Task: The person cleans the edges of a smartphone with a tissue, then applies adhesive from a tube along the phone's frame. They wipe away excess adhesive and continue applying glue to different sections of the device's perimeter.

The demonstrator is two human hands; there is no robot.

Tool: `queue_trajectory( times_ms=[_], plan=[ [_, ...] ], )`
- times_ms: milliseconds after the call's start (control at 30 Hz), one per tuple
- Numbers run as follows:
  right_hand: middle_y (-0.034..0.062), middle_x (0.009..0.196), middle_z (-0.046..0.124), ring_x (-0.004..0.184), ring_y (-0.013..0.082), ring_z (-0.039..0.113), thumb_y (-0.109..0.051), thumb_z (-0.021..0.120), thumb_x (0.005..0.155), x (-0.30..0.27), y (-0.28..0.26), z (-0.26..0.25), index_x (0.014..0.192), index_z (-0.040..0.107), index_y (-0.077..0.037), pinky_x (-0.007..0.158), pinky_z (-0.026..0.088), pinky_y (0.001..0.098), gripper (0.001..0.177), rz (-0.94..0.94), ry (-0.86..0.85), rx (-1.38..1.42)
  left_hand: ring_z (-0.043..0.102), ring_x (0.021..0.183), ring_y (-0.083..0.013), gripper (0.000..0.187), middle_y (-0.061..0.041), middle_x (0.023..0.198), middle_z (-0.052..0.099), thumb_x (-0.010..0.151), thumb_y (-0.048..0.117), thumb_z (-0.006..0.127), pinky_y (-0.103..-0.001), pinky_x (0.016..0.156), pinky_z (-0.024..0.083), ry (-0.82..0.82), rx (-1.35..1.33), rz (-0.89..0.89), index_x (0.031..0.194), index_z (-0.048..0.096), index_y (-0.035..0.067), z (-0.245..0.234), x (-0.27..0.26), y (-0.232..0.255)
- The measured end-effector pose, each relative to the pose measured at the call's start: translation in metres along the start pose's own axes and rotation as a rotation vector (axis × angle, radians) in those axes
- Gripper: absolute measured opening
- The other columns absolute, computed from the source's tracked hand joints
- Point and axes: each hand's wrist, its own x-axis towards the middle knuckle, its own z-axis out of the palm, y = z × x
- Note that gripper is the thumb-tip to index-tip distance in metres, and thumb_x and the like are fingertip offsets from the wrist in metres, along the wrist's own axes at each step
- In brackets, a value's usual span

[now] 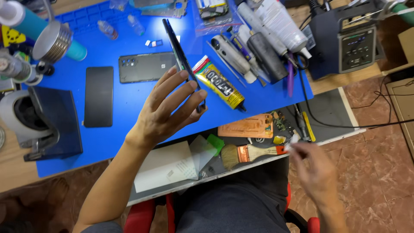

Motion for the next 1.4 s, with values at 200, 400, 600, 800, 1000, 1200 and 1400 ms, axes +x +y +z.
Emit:
queue_trajectory(
  times_ms=[200, 400, 600, 800, 1000, 1200, 1400],
  plan=[
    [0.0089, 0.106, 0.065, 0.092, 0.0206, 0.071, -0.001, 0.071, 0.094, -0.056, -0.019, 0.073, 0.125, 0.073, -0.008, 0.08, 0.063, 0.0278, 0.032, -0.439, -0.258, 0.37, 0.051, 0.135, -0.0329, 0.036, -0.014, 0.138, 0.044, 0.111, 0.019, 0.076, -0.06, 0.112, 0.063, 0.021, 0.008, -0.002, 0.137, 0.056, 0.003, -0.017, -0.009, 0.016],
    [0.0108, 0.111, 0.06, 0.101, 0.0285, 0.065, 0.003, 0.066, 0.098, -0.075, 0.006, 0.129, 0.124, 0.069, -0.007, 0.088, 0.058, 0.0377, 0.028, -0.511, -0.232, 0.407, 0.049, 0.135, -0.0318, 0.035, -0.012, 0.136, 0.043, 0.109, 0.016, 0.081, -0.058, 0.112, 0.063, -0.001, 0.046, -0.016, 0.133, 0.059, 0.003, -0.039, -0.017, 0.035],
    [0.0096, 0.112, 0.063, 0.101, 0.023, 0.067, 0.008, 0.068, 0.095, -0.048, -0.004, 0.134, 0.122, 0.067, -0.005, 0.092, 0.06, 0.0329, 0.03, -0.497, -0.197, 0.457, 0.048, 0.134, -0.0299, 0.032, -0.013, 0.134, 0.045, 0.109, 0.017, 0.077, -0.056, 0.112, 0.062, -0.023, 0.054, -0.02, 0.132, 0.058, 0.004, -0.05, -0.03, 0.041],
    [0.0124, 0.111, 0.065, 0.094, 0.0234, 0.07, -0.002, 0.066, 0.1, 0.004, -0.026, 0.142, 0.126, 0.07, -0.008, 0.083, 0.058, 0.0298, 0.027, -0.429, -0.083, 0.391, 0.053, 0.134, -0.0314, 0.038, -0.01, 0.138, 0.046, 0.107, 0.013, 0.083, -0.058, 0.113, 0.062, -0.014, 0.034, -0.027, 0.137, 0.061, 0.005, -0.056, -0.05, 0.035],
    [0.0122, 0.104, 0.072, 0.088, 0.0243, 0.072, -0.003, 0.077, 0.094, 0.062, -0.086, 0.129, 0.114, 0.073, -0.003, 0.079, 0.059, 0.0352, 0.021, -0.664, 0.049, 0.199, 0.053, 0.136, -0.0314, 0.034, -0.011, 0.142, 0.044, 0.11, 0.009, 0.076, -0.057, 0.114, 0.061, -0.026, 0.061, -0.016, 0.14, 0.061, 0.005, -0.057, -0.072, 0.023],
    [0.0036, 0.082, 0.068, 0.069, 0.0165, 0.066, -0.011, 0.085, 0.089, 0.08, -0.104, 0.142, 0.093, 0.068, -0.006, 0.065, 0.055, 0.0312, 0.018, -0.644, -0.002, 0.133, 0.052, 0.136, -0.0314, 0.038, -0.012, 0.143, 0.043, 0.109, 0.009, 0.079, -0.057, 0.113, 0.063, -0.007, 0.072, -0.058, 0.141, 0.059, 0.005, -0.062, -0.085, 0.024],
    [0.0008, 0.083, 0.068, 0.071, 0.016, 0.065, -0.022, 0.083, 0.089, 0.08, -0.114, 0.138, 0.09, 0.073, -0.011, 0.067, 0.055, 0.0323, 0.015, -0.595, -0.024, 0.101, 0.052, 0.136, -0.0295, 0.036, -0.011, 0.144, 0.042, 0.108, 0.011, 0.08, -0.055, 0.113, 0.063, -0.002, 0.057, -0.063, 0.139, 0.061, 0.006, -0.064, -0.089, 0.019]
  ],
)
